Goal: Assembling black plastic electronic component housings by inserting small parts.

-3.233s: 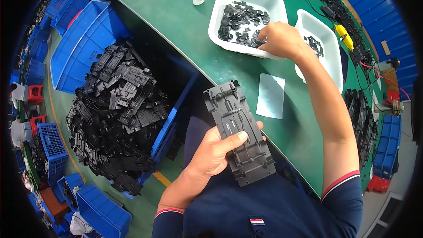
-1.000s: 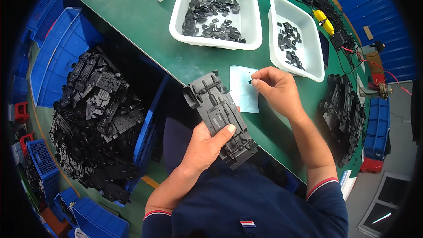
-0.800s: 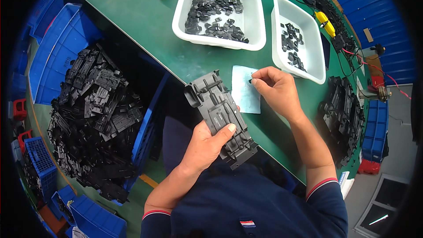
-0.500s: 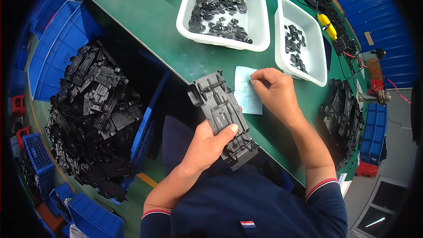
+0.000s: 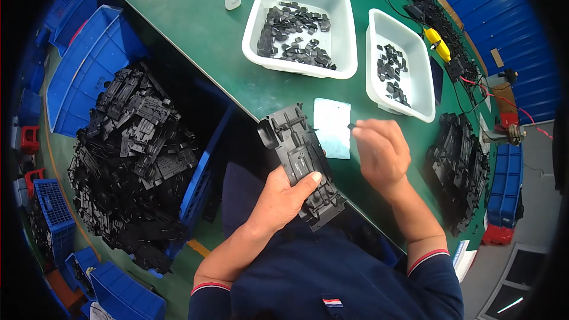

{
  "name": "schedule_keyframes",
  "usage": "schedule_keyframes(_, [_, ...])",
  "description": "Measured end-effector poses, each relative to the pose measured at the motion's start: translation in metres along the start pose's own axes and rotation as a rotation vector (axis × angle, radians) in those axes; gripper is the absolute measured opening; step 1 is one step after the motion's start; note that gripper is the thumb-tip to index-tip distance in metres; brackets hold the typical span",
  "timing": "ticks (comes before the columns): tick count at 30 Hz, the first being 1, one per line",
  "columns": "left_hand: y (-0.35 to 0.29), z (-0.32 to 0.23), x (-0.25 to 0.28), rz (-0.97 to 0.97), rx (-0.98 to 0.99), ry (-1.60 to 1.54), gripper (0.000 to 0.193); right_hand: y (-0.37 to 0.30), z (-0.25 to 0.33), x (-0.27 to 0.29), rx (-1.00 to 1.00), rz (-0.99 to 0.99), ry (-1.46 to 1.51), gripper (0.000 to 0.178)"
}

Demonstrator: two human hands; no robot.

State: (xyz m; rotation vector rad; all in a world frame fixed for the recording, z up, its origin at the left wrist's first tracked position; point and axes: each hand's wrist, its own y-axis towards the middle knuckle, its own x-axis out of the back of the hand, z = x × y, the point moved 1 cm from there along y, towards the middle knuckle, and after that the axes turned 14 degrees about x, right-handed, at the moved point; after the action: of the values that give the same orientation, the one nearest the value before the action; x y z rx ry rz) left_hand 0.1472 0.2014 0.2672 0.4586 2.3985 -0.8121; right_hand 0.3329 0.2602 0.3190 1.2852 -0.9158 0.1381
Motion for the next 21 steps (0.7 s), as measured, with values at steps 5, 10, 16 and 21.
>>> schedule_keyframes(5, [-0.013, -0.005, -0.019, 0.008, -0.067, 0.105, 0.027, 0.003, 0.017, 0.012, 0.122, -0.046, 0.005, 0.038])
schedule_keyframes(10, [-0.022, -0.002, -0.03, -0.012, -0.114, 0.252, 0.025, 0.009, 0.032, 0.019, 0.16, -0.044, 0.056, 0.04])
schedule_keyframes(16, [-0.031, -0.005, -0.042, -0.069, -0.14, 0.415, 0.027, 0.016, 0.045, 0.02, 0.203, -0.08, 0.115, 0.034])
schedule_keyframes(21, [-0.036, -0.004, -0.043, -0.066, -0.194, 0.447, 0.029, 0.016, 0.051, 0.018, 0.247, -0.106, 0.128, 0.03])
